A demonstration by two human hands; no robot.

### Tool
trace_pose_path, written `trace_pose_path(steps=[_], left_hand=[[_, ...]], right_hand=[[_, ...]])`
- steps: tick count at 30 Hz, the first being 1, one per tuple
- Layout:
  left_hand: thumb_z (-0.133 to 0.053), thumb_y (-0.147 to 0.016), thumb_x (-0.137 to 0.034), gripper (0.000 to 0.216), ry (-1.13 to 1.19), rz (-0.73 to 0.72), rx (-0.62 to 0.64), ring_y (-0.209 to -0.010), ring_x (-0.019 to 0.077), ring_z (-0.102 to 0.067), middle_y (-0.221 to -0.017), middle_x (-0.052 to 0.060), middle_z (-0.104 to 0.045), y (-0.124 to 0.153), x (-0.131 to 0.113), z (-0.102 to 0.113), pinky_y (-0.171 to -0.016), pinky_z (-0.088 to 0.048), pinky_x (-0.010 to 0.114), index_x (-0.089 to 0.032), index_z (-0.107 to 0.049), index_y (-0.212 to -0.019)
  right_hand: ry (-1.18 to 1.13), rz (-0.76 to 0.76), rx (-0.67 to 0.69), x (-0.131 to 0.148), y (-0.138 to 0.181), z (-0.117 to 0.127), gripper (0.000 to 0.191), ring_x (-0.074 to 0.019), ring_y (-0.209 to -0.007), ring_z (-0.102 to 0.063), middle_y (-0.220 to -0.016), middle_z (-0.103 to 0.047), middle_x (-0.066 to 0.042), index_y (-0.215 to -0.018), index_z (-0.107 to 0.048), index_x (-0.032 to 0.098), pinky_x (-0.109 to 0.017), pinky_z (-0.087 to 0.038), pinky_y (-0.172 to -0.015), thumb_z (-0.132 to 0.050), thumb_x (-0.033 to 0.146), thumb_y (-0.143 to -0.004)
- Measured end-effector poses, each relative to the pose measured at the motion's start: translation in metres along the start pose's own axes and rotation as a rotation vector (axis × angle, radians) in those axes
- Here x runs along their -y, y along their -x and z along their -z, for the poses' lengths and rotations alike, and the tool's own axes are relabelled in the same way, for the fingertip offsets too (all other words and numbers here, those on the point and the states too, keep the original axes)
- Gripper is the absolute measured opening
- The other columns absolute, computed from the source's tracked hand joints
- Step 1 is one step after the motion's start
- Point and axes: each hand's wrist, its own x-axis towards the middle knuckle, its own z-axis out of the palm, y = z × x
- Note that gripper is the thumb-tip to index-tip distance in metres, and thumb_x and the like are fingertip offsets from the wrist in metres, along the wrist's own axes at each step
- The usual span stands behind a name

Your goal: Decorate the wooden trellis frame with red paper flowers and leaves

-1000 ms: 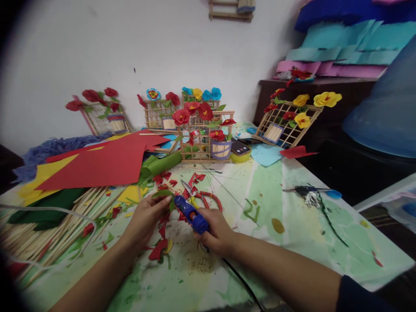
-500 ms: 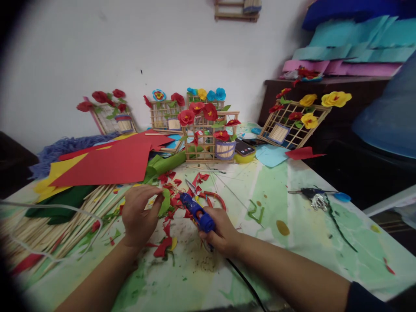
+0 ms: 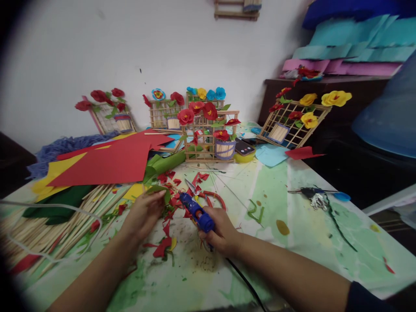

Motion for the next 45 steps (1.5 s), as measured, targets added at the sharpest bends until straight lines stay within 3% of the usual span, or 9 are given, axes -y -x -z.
trace_pose_path(steps=[2,5,11,19,40,45], left_hand=[[-0.071,-0.063,-0.016,0.011,0.237,0.267,0.010,-0.063,0.0126,-0.058,-0.068,-0.001,-0.062,0.000,0.000,-0.004,-0.065,-0.049,0.028,-0.016,-0.059,-0.065],[-0.071,-0.064,-0.011,0.015,0.298,0.366,0.017,-0.059,0.0100,-0.056,-0.064,-0.002,-0.060,0.002,-0.001,-0.008,-0.060,-0.048,0.023,-0.016,-0.057,-0.064],[-0.073,-0.066,-0.016,0.013,0.212,0.342,0.040,-0.061,0.0099,-0.057,-0.067,0.001,-0.063,0.002,0.003,-0.006,-0.060,-0.047,0.021,-0.013,-0.061,-0.070],[-0.078,-0.061,-0.027,0.024,0.086,0.248,0.068,-0.057,0.0097,-0.055,-0.063,0.000,-0.061,0.002,0.008,-0.006,-0.056,-0.043,0.021,-0.013,-0.061,-0.070],[-0.085,-0.049,-0.044,0.046,0.059,0.257,0.016,-0.050,0.0074,-0.049,-0.057,-0.004,-0.058,0.000,0.008,-0.007,-0.049,-0.040,0.019,-0.014,-0.060,-0.073],[-0.085,-0.051,-0.041,0.040,0.073,0.243,0.007,-0.055,0.0083,-0.051,-0.060,-0.003,-0.060,-0.002,0.010,-0.003,-0.052,-0.043,0.018,-0.015,-0.060,-0.070]], right_hand=[[-0.003,-0.006,-0.002,0.001,0.000,0.000,0.034,-0.0148,-0.056,-0.048,-0.066,-0.051,0.000,-0.078,-0.049,0.020,-0.027,-0.037,-0.051,-0.045,0.054,-0.085],[-0.013,0.001,0.001,0.003,0.000,0.001,0.033,-0.0145,-0.055,-0.046,-0.065,-0.051,0.000,-0.080,-0.049,0.021,-0.027,-0.036,-0.050,-0.045,0.053,-0.086],[0.019,0.022,-0.003,0.002,-0.001,0.001,0.034,-0.0140,-0.055,-0.045,-0.065,-0.050,0.000,-0.077,-0.049,0.021,-0.027,-0.034,-0.051,-0.043,0.052,-0.087],[0.023,-0.013,-0.004,0.002,0.000,0.001,0.041,-0.0152,-0.057,-0.048,-0.065,-0.050,-0.001,-0.076,-0.050,0.020,-0.028,-0.038,-0.052,-0.042,0.059,-0.086],[0.087,0.073,-0.078,0.000,-0.003,-0.003,0.042,-0.0127,-0.051,-0.041,-0.061,-0.045,0.001,-0.074,-0.045,0.021,-0.025,-0.035,-0.049,-0.037,0.061,-0.085],[0.113,0.039,-0.060,-0.003,-0.003,-0.003,0.043,-0.0123,-0.050,-0.041,-0.060,-0.045,0.002,-0.074,-0.045,0.021,-0.025,-0.037,-0.048,-0.038,0.063,-0.084]])
